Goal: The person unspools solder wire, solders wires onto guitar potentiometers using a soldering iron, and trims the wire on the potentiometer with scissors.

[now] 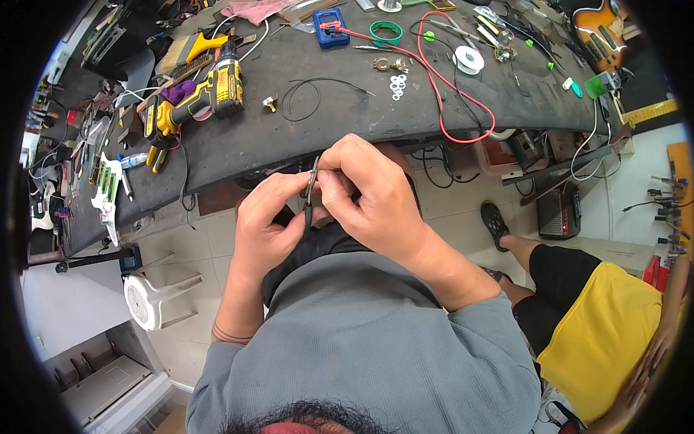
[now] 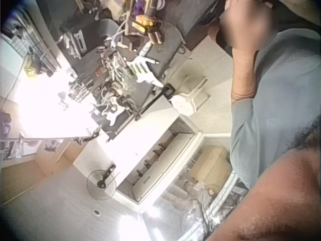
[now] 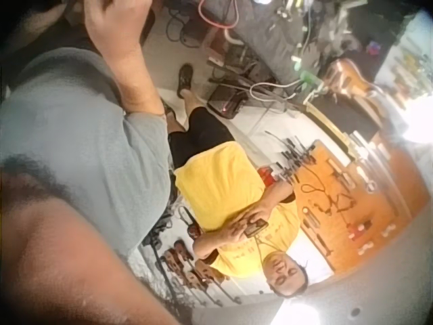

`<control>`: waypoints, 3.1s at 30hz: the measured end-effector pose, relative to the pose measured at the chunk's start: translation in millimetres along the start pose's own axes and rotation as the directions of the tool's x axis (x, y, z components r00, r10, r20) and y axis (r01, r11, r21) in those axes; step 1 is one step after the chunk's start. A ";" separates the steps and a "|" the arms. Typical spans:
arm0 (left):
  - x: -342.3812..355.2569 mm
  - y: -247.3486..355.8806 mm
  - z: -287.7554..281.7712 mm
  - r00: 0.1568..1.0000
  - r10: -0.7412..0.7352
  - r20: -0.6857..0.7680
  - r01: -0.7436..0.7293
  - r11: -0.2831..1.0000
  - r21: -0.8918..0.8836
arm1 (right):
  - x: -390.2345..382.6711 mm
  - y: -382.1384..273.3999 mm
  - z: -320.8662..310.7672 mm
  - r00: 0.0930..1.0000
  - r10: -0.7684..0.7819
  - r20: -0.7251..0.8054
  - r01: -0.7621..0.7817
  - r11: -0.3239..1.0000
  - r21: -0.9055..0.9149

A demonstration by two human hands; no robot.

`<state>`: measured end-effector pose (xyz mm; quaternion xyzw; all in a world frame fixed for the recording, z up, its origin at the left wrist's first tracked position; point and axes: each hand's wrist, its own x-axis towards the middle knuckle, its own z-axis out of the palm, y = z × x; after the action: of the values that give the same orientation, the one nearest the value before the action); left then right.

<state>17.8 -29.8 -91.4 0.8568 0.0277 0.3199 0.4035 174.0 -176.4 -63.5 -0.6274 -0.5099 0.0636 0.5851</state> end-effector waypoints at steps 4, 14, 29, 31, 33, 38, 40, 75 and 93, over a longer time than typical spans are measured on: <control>0.4 -0.3 0.3 1.000 0.009 -0.006 -0.009 1.000 0.004 | 0.8 3.7 1.1 0.997 -0.078 -0.005 0.078 0.996 -0.037; -0.6 7.7 -5.2 0.997 -0.066 0.050 0.070 0.993 -0.091 | 5.0 4.2 -5.6 0.989 -0.141 0.050 0.146 0.980 -0.132; -5.2 0.3 -16.0 0.991 -0.134 -0.025 0.130 0.982 -0.135 | 9.2 1.2 -16.1 0.991 -0.047 0.121 0.055 0.996 -0.063; 0.8 4.5 -14.8 0.996 -0.092 0.006 0.092 0.993 -0.068 | 8.3 1.1 -14.0 0.992 -0.050 0.113 0.056 0.997 -0.054; 3.5 5.2 -11.0 1.000 0.016 0.022 -0.017 1.000 0.023 | 7.7 1.0 -11.6 0.993 -0.053 0.105 0.058 0.997 -0.045; 3.2 1.4 -6.3 0.998 0.061 0.021 -0.061 0.997 0.040 | 5.6 0.4 -9.5 0.993 -0.064 0.094 0.066 0.998 -0.012; 1.6 -0.4 -6.6 0.998 0.054 0.025 -0.056 0.997 0.059 | 5.3 1.0 -9.3 0.993 -0.061 0.097 0.062 0.998 -0.011; 192.3 -150.9 -219.0 0.918 -0.332 -0.219 0.397 0.752 0.526 | -10.8 18.2 -34.5 0.895 0.423 0.139 -0.443 0.810 0.384; 82.3 -25.0 13.5 0.863 -0.382 0.331 0.505 0.616 -0.605 | 4.0 56.1 -12.1 0.873 0.486 0.043 -0.428 0.719 0.548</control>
<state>96.1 3.1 -72.1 0.6413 0.0873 0.1237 0.7522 215.8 -170.2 -102.5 -0.5450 -0.2687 0.3144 0.7293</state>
